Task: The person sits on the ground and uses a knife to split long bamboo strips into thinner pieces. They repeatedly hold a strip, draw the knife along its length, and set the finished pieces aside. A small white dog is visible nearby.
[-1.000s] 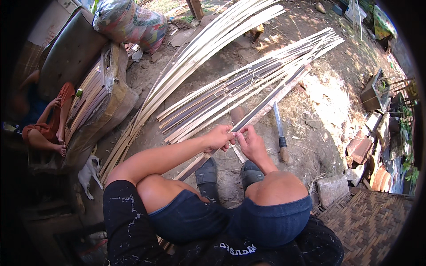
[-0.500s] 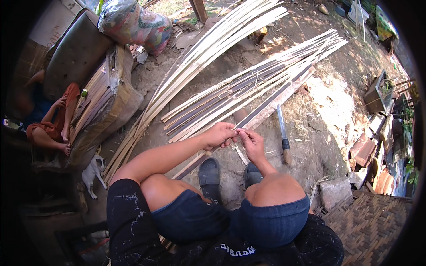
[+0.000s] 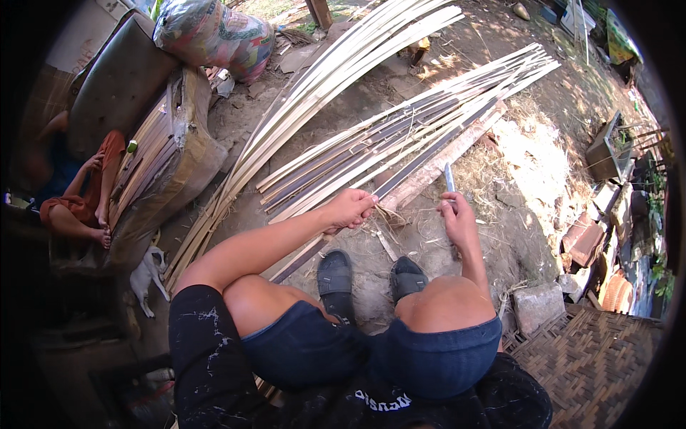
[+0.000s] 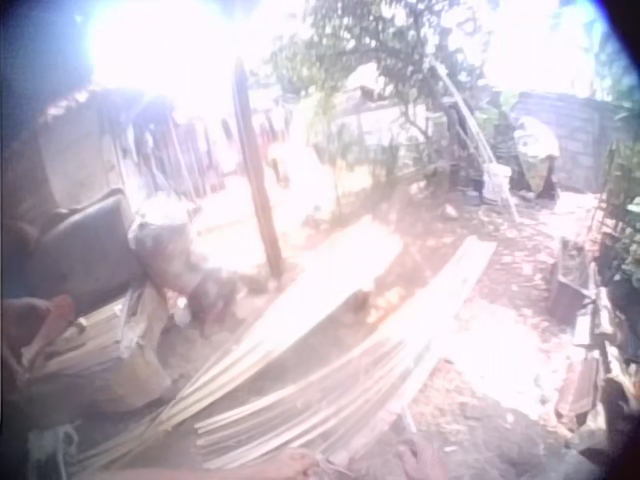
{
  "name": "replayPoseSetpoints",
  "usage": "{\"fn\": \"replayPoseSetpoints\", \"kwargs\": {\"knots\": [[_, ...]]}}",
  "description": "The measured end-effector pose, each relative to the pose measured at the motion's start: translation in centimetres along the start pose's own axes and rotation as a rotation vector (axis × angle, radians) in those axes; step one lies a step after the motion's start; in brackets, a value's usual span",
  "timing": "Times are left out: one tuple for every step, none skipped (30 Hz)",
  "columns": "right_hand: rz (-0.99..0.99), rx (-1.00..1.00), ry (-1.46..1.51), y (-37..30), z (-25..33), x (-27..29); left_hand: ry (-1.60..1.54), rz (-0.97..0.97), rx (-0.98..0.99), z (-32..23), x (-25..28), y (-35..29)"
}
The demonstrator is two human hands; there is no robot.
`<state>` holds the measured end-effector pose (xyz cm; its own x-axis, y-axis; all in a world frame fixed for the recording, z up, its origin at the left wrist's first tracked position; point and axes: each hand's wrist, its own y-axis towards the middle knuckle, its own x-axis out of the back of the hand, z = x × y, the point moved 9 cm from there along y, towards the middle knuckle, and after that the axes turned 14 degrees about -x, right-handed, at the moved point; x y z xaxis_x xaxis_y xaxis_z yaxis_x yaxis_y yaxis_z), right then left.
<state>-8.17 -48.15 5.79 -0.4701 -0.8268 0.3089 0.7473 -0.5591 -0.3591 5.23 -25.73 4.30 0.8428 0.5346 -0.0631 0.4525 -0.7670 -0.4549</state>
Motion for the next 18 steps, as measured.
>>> {"fn": "replayPoseSetpoints", "kwargs": {"knots": [[-0.247,0.137,-0.309,-0.9,1.9,1.7,0.007,0.005,0.001,-0.1,-0.1,0.0],[-0.491,0.274,-0.62,-2.4,3.9,2.6,-0.012,0.007,0.013,0.0,-0.4,-0.4],[-0.733,0.416,-0.924,-4.3,6.8,2.0,-0.001,-0.005,0.015,-0.2,-0.4,-0.5],[-0.618,0.412,-0.833,-4.1,6.9,1.0,0.01,-0.014,0.02,-0.2,-0.5,-0.5],[-0.443,0.432,-0.718,-4.1,7.0,-0.8,0.02,-0.024,0.024,-0.2,-0.6,-0.5],[-0.272,0.456,-0.6,-4.4,7.6,-3.0,0.006,-0.011,0.019,-0.4,-0.7,-0.4],[-0.099,0.476,-0.477,-4.9,8.2,-5.1,-0.006,-0.001,0.017,-0.5,-0.9,-0.3],[-0.057,0.447,-0.514,-5.1,8.0,-6.6,-0.019,0.009,0.014,-0.6,-1.0,-0.2],[-0.018,0.416,-0.55,-5.1,7.3,-8.0,0.004,0.007,0.009,-0.9,-1.2,0.0],[0.027,0.384,-0.585,-5.1,6.5,-9.3,0.026,0.001,0.008,-1.0,-1.4,0.1],[0.007,0.4,-0.546,-5.2,6.4,-9.7,0.047,-0.004,0.006,-1.1,-1.4,0.1],[-0.011,0.415,-0.509,-5.3,6.4,-10.0,0.038,-0.015,0.01,-1.1,-1.2,0.0],[-0.031,0.429,-0.473,-5.4,6.5,-10.2,0.03,-0.024,0.013,-1.1,-1.1,-0.1],[-0.061,0.447,-0.477,-5.5,6.6,-10.3,0.021,-0.032,0.016,-1.1,-1.0,-0.2],[-0.093,0.461,-0.486,-5.7,6.8,-10.3,0.009,-0.035,0.021,-1.1,-1.1,-0.3],[-0.126,0.474,-0.495,-5.9,6.8,-10.1,0.011,-0.038,0.022,-1.1,-1.2,-0.3],[-0.101,0.426,-0.504,-5.4,6.2,-10.4,0.013,-0.041,0.024,-1.1,-1.3,-0.3],[-0.078,0.377,-0.513,-4.9,5.3,-10.7,0.015,-0.042,0.025,-1.2,-1.4,-0.4]]}}
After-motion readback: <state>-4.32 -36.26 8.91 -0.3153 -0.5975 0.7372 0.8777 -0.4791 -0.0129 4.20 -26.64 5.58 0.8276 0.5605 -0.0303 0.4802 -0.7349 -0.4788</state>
